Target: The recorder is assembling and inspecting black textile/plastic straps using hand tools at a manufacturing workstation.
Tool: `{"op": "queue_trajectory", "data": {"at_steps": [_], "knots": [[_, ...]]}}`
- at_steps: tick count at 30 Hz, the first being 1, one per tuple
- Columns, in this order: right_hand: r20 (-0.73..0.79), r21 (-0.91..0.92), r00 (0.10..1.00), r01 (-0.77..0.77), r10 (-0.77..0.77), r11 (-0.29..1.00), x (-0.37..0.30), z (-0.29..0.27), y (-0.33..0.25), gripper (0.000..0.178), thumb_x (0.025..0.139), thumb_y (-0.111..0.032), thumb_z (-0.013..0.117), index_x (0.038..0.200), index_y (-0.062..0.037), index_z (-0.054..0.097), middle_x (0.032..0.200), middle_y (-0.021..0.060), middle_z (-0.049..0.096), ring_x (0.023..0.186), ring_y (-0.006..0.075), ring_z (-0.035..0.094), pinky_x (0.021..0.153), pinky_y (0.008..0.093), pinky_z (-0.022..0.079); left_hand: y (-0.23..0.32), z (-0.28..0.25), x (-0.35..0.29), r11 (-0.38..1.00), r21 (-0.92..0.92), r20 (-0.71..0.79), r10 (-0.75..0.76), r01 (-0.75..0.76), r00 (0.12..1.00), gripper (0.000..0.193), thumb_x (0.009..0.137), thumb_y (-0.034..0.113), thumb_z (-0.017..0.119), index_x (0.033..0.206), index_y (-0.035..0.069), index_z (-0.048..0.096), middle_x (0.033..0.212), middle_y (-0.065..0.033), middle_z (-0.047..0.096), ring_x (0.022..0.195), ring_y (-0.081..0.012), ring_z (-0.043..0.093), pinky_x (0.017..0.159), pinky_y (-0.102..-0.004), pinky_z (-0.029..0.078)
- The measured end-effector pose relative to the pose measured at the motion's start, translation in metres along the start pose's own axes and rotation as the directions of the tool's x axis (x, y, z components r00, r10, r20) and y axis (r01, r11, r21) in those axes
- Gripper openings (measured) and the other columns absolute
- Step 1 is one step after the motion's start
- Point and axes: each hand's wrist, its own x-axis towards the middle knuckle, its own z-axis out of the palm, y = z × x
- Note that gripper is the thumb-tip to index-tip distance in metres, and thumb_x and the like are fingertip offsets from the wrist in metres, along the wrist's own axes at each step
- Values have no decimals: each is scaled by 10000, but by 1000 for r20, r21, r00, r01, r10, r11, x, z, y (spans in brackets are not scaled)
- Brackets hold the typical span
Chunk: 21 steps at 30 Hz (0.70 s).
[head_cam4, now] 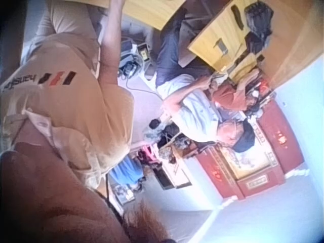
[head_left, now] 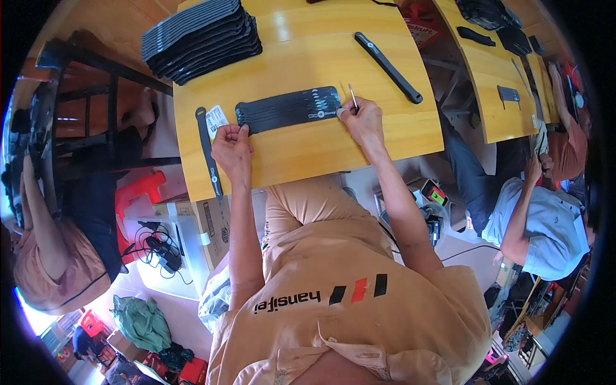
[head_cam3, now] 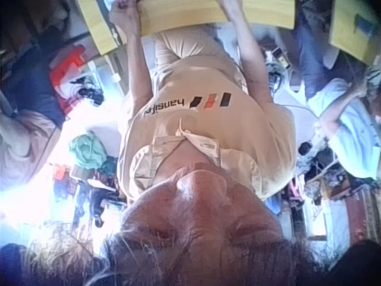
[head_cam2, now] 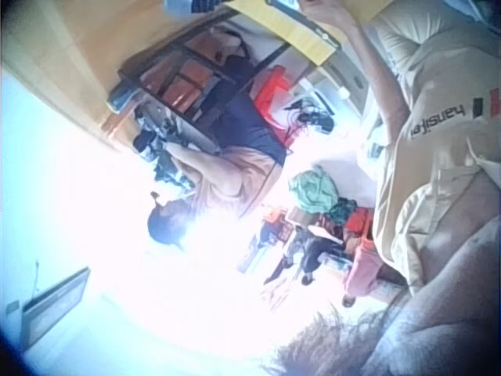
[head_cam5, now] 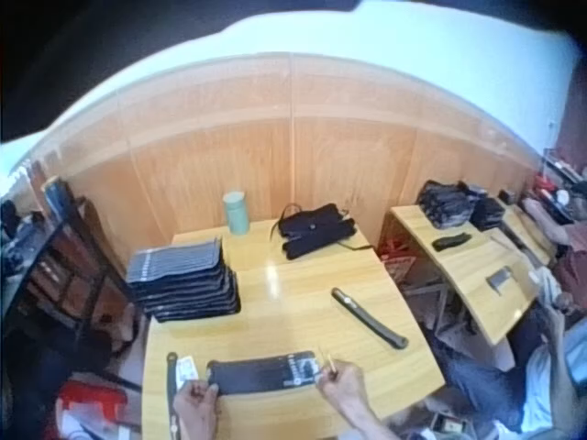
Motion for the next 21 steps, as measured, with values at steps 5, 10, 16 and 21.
{"op": "queue_trajectory", "data": {"at_steps": [5, 10, 16, 21], "knots": [[-41, -37, 998, 53, -55, 998, 2, 1, 2, 65, 651, -67, 600, 631, -10, 576, 550, 108, 570, 505, 207, 557, 526, 319, 441, 8, 1, -2, 999, 36, -33, 32, -31, 999, 141, 727, 36, 664, 740, 7, 527, 551, -27, 504, 395, -90, 462, 338, -231, 363], [-15, -18, 998, 58, -59, 998, 6, 2, 7, 63, 664, -55, 593, 643, -13, 551, 529, 89, 550, 481, 186, 543, 495, 316, 432, 4, 2, 0, 998, 56, -21, 35, -34, 999, 149, 731, 32, 650, 773, 9, 509, 546, -27, 495, 405, -99, 478, 353, -246, 380], [298, 530, 952, -231, 76, 816, 6, -18, 7, 37, 772, -49, 538, 751, -33, 565, 531, 33, 507, 347, 74, 390, 302, 221, 261, 13, -10, -7, 1000, -6, -8, 24, -24, 1000, 91, 775, 38, 593, 788, 6, 508, 617, -41, 521, 443, -96, 495, 404, -238, 399], [209, 574, 976, -178, 67, 799, -19, -57, -4, 59, 797, -44, 523, 836, -34, 566, 556, 25, 508, 328, 47, 344, 286, 206, 218, 7, -64, -25, 952, 171, -142, 278, -253, 950, 125, 786, 50, 573, 893, -13, 561, 771, -101, 548, 578, -179, 545, 551, -289, 448]]}}
